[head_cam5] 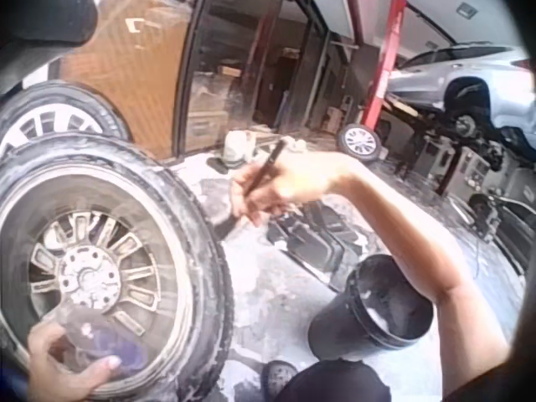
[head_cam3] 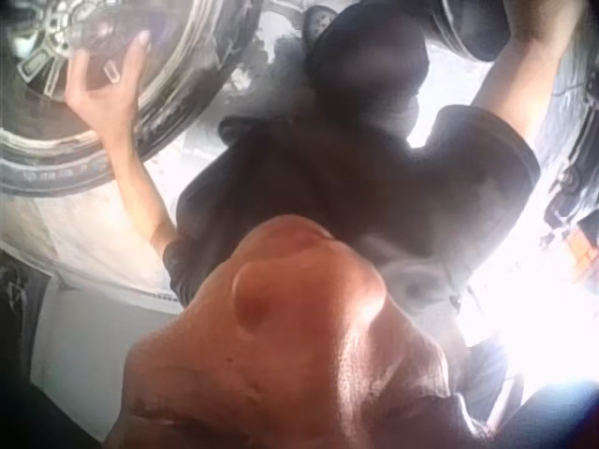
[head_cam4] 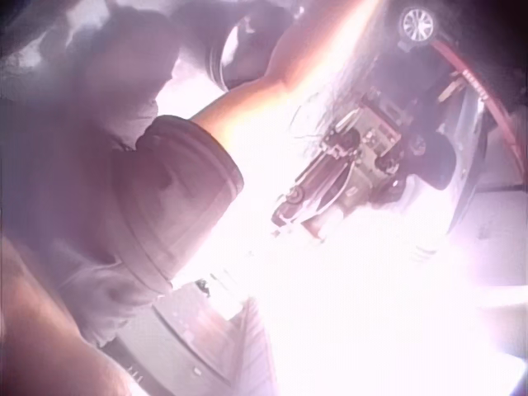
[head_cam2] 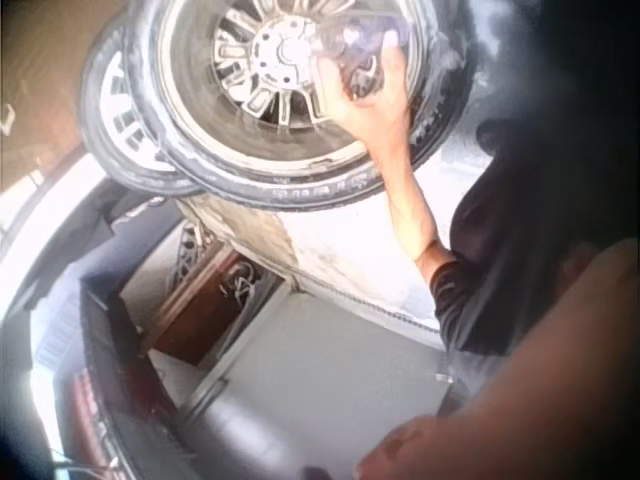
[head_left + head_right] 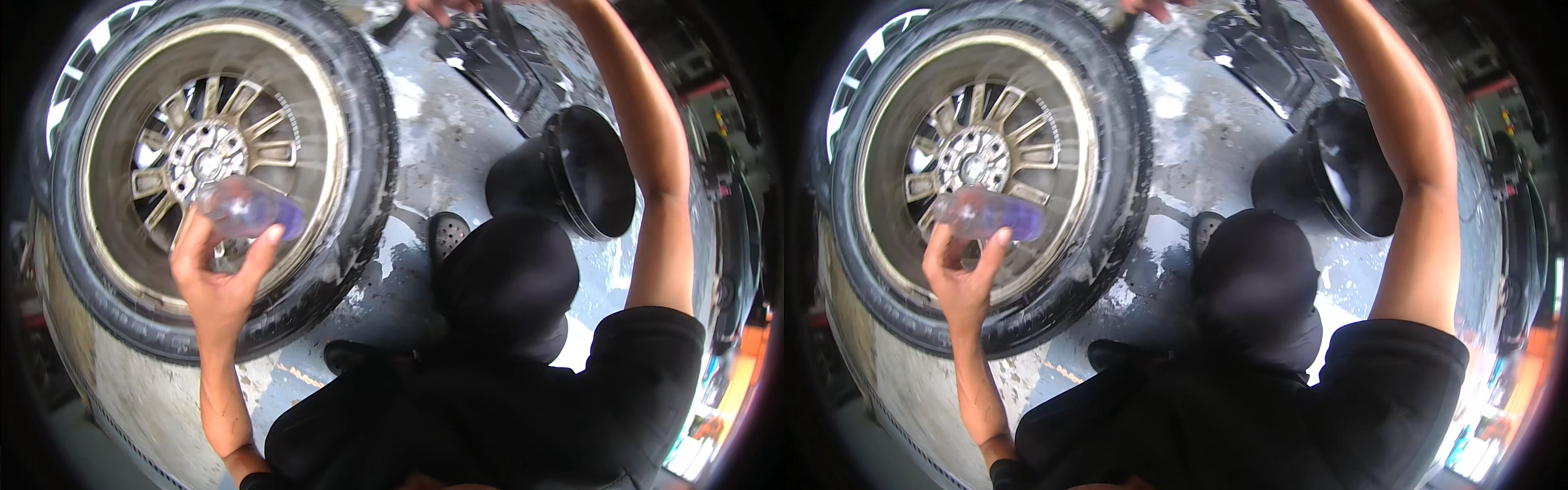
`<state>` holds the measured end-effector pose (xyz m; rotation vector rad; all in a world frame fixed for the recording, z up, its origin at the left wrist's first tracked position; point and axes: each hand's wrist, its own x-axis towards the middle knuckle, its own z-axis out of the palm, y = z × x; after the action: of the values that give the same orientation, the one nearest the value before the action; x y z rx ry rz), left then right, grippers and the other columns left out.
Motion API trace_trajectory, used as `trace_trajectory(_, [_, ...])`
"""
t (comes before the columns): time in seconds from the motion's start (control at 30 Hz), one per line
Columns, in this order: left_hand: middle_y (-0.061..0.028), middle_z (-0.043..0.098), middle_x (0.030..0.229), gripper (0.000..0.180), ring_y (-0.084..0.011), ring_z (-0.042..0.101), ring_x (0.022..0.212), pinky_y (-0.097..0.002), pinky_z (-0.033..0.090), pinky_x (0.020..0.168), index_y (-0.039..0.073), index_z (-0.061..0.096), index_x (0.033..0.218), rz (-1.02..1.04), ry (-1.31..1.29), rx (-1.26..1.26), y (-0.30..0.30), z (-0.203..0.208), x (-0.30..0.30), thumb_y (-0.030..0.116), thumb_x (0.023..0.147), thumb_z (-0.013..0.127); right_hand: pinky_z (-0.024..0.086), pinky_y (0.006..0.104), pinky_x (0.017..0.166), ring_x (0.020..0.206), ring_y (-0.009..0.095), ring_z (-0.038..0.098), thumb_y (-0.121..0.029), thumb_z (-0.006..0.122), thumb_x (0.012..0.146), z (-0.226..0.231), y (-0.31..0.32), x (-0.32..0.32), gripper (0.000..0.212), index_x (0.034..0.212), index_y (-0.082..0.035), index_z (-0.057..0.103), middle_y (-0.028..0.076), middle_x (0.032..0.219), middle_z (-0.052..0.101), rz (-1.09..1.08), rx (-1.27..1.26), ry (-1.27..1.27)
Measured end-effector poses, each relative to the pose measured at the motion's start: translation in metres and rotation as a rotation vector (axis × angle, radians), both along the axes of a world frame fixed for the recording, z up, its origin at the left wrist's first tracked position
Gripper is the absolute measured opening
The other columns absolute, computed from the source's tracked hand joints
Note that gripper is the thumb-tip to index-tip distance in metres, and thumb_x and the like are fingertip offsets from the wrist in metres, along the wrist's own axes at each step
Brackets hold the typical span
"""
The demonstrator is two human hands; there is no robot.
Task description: The person scrubs a car wheel with a brush and applies a purple cleaning solution from a bottle. They repeatedly scrub the rim and tire, focusing on the spokes and center hub, then wipe the surface with a cloth.
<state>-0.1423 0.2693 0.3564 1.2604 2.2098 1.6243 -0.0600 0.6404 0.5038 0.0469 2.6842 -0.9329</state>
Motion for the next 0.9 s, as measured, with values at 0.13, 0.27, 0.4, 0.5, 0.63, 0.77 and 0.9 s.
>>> trace_trajectory(0.13, [-0.0076,0.065,0.098,0.039,-0.0148,0.065,0.088,-0.0275,0.054,0.073,-0.004,0.064,0.108,-0.256,-0.098,0.007,0.081,-0.006,0.022,0.005,0.073,0.079,0.049,0.0304,0.072,0.085,0.012,0.063,-0.018,0.059,0.087,-0.085,0.07,0.059,0.023,0.106,-0.006,0.064,0.004,0.091,0.067,-0.127,0.202,-0.132])
trace_trajectory(0.27, [-0.0111,0.066,0.102,0.047,-0.0178,0.066,0.089,-0.0296,0.054,0.068,-0.003,0.062,0.115,-0.385,-0.124,-0.053,0.164,-0.037,0.048,0.014,0.075,0.079,0.052,0.0364,0.085,0.1,0.021,0.065,-0.004,0.058,0.079,-0.132,0.088,0.116,0.059,0.137,-0.015,0.05,0.012,0.114,0.068,-0.2,0.275,-0.217])
trace_trajectory(0.4, [-0.0142,0.066,0.103,0.046,-0.0234,0.065,0.089,-0.0345,0.053,0.069,-0.001,0.062,0.111,-0.334,-0.248,-0.25,0.224,-0.085,0.073,0.016,0.073,0.08,0.053,0.0296,0.062,0.075,0.014,0.068,-0.023,0.055,0.092,-0.086,0.094,0.159,0.027,0.11,-0.003,0.061,0.009,0.1,0.07,-0.495,0.371,-0.567])
trace_trajectory(0.5, [-0.0142,0.067,0.1,0.04,-0.0264,0.066,0.089,-0.0367,0.053,0.075,0.001,0.062,0.107,-0.132,-0.008,-0.1,0.241,-0.155,0.091,0.015,0.073,0.079,0.048,0.0374,0.085,0.102,0.02,0.063,-0.029,0.051,0.095,-0.154,0.159,0.206,0.029,0.115,-0.01,0.062,0.008,0.116,0.065,-0.154,0.42,-0.895])
trace_trajectory(0.63, [-0.0195,0.061,0.106,0.041,-0.0393,0.06,0.099,-0.044,0.05,0.086,0.001,0.06,0.109,-0.153,-0.181,-0.145,0.295,-0.236,0.141,0.015,0.073,0.076,0.04,0.0447,0.102,0.12,0.027,0.055,-0.035,0.053,0.095,-0.361,0.3,0.361,0.034,0.123,-0.018,0.059,0.006,0.131,0.058,1.252,-0.021,-0.614])
trace_trajectory(0.77, [-0.0185,0.057,0.113,0.042,-0.0396,0.058,0.103,-0.0452,0.049,0.088,0.003,0.057,0.114,-0.004,-0.13,-0.223,0.263,-0.304,0.14,0.012,0.076,0.072,0.041,0.0437,0.097,0.115,0.026,0.055,-0.035,0.053,0.094,-0.404,0.261,0.241,0.033,0.121,-0.017,0.059,0.006,0.127,0.059,-0.156,0.561,-0.859])
trace_trajectory(0.9, [-0.0154,0.053,0.121,0.053,-0.0373,0.054,0.112,-0.0453,0.048,0.091,0.005,0.05,0.126,-0.096,-0.172,-0.307,0.26,-0.319,0.137,0.012,0.078,0.07,0.042,0.0426,0.092,0.109,0.026,0.056,-0.035,0.052,0.094,-0.44,0.241,0.171,0.033,0.119,-0.015,0.06,0.006,0.123,0.06,-0.374,0.551,-0.653])
